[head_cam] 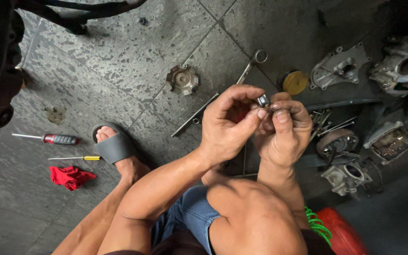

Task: The person sits on the workshop floor working on a motorcycle engine crankcase. They use a wrench and a metal rod to loosen and remove fasteners from the engine case, then handle and fit small components including an oil pump and a small part, working on the assembly by hand.

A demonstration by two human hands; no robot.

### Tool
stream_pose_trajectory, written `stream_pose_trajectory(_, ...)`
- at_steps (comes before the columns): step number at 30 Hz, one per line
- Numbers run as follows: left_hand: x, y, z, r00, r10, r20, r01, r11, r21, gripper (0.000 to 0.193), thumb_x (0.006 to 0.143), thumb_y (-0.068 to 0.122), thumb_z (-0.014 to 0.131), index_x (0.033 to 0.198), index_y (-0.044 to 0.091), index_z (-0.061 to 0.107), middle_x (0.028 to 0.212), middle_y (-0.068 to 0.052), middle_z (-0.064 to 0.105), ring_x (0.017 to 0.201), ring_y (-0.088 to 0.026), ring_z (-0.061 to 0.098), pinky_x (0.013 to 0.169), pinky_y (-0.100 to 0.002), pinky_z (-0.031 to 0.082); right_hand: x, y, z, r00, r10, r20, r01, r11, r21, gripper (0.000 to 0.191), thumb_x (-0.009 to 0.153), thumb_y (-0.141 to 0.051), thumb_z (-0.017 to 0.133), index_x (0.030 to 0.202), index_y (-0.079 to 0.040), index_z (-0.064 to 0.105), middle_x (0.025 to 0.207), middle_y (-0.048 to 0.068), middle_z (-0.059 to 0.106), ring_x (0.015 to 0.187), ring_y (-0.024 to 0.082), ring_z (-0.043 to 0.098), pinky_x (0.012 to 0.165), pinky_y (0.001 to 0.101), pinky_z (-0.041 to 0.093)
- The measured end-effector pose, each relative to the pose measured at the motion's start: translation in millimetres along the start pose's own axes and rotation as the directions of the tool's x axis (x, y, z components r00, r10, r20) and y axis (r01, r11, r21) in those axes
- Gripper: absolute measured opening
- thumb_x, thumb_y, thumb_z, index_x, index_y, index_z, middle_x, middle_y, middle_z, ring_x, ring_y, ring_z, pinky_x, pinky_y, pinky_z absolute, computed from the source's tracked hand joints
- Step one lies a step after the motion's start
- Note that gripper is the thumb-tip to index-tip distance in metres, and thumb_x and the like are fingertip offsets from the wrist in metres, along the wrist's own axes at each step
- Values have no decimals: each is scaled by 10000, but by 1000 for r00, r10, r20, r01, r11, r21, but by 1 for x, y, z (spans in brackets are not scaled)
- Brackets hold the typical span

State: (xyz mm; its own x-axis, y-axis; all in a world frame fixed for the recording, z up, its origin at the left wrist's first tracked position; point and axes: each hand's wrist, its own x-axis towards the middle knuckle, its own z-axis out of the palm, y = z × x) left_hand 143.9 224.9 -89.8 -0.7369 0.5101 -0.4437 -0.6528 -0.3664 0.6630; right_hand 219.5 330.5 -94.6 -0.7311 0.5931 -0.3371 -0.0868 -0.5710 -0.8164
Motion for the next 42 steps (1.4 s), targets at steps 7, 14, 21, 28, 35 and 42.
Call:
stream_pose_trajectory(7,5,30,-15,984,111,137,-161,886,435,272,1007,25,686,1279,34,689,1107,-54,653,951,-106,640,858,-251,540,8,-10,-6,986,122,113,-126,992,30,161,965,-97,776,1040,17,691,1006,103,647,671,92,548,569,202,430)
stream_pose_trajectory(14,10,44,-24,959,106,264,-237,809,538,296,1013,58,698,1309,44,680,1092,-73,659,885,-126,637,792,-258,534,21,-46,4,946,-11,324,216,767,-604,79,993,30,753,1011,53,680,1018,104,667,864,126,621,780,197,489)
stream_pose_trajectory(21,9,41,-25,944,152,293,-294,793,533,305,1015,45,691,1320,52,671,1085,-82,661,946,-164,668,828,-264,559,31,-64,22,934,26,355,270,598,-755,119,956,96,759,1013,53,663,1013,114,653,860,114,635,753,191,512)
stream_pose_trajectory(28,7,33,-26,958,131,254,-250,813,525,293,994,85,707,1285,54,685,1107,-84,668,947,-165,669,825,-266,553,31,-56,18,954,97,284,125,734,-668,103,994,93,719,1016,49,628,1039,118,661,923,112,628,855,212,518)
stream_pose_trajectory(35,6,26,-30,960,64,271,-183,878,442,281,1028,108,682,1304,62,687,1170,-73,664,981,-144,658,841,-260,552,24,-49,4,962,245,123,-180,902,-393,141,945,90,723,1046,31,642,1032,125,657,763,74,568,649,180,445)
stream_pose_trajectory(42,6,22,-35,959,57,276,-168,902,398,284,1032,58,670,1315,66,691,1139,-75,664,1052,-153,660,930,-266,555,22,-47,-2,958,247,145,-193,930,-311,125,951,67,741,1053,76,669,1036,166,677,686,79,562,579,188,432)
